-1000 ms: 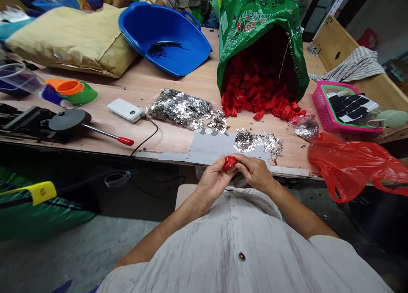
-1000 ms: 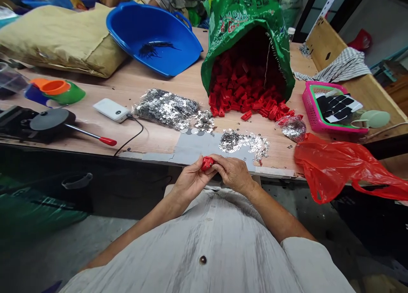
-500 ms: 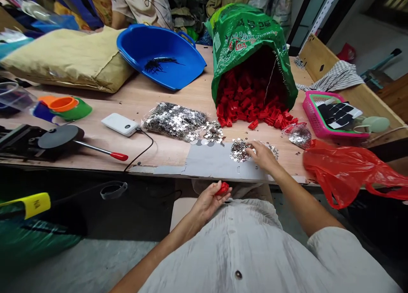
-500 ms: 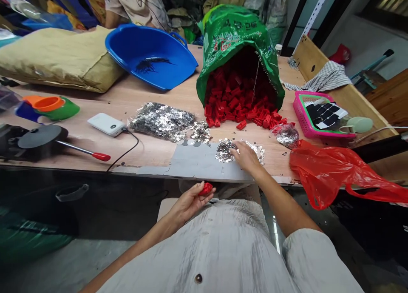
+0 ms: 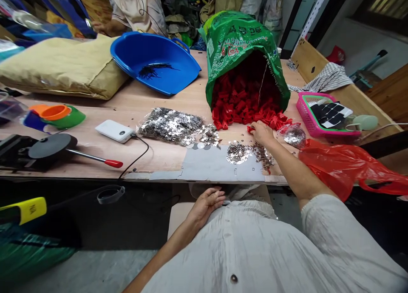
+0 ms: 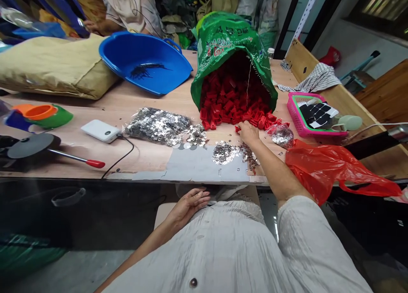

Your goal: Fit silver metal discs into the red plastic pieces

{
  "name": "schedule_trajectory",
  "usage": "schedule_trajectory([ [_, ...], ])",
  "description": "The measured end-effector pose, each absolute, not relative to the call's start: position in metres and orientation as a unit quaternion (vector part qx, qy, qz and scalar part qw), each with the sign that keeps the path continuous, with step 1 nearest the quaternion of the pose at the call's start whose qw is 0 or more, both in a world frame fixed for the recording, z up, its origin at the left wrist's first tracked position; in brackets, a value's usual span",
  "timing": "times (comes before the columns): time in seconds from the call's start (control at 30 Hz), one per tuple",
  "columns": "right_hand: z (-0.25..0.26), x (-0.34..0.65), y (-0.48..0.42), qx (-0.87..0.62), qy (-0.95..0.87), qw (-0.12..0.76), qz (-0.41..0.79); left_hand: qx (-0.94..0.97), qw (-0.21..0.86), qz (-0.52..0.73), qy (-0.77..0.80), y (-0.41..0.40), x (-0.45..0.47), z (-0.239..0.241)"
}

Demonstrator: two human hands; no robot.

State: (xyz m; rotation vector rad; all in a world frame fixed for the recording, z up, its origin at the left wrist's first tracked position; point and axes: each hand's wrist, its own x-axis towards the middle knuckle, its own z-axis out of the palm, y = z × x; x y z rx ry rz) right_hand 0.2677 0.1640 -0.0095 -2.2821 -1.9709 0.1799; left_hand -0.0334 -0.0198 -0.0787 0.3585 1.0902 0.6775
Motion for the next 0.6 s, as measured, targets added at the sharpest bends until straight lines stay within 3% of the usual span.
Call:
schedule_trajectory([
  [0.1,0.0,0.254,0.134,-0.721,-0.666,0.165,0.101,0.28,0.789,0.307,0.454,-0.016,-0.032,-0.058],
  [0.17,0.006,0.235,0.104,-0.665,-0.675,0.248,0.201,0.32,0.782,0.334,0.418,-0.009,-0.028,-0.044],
  [0.27,0.013,0.203,0.056,-0.539,-0.719,0.295,0.325,0.313,0.778,0.378,0.392,0.005,-0.02,-0.029],
  [0.43,0.006,0.177,0.006,-0.435,-0.777,0.336,0.308,0.221,0.863,0.334,0.307,0.012,-0.007,-0.022],
  [0.6,-0.004,0.178,-0.011,-0.475,-0.759,0.35,0.276,0.301,0.826,0.358,0.314,0.001,0.005,-0.022],
])
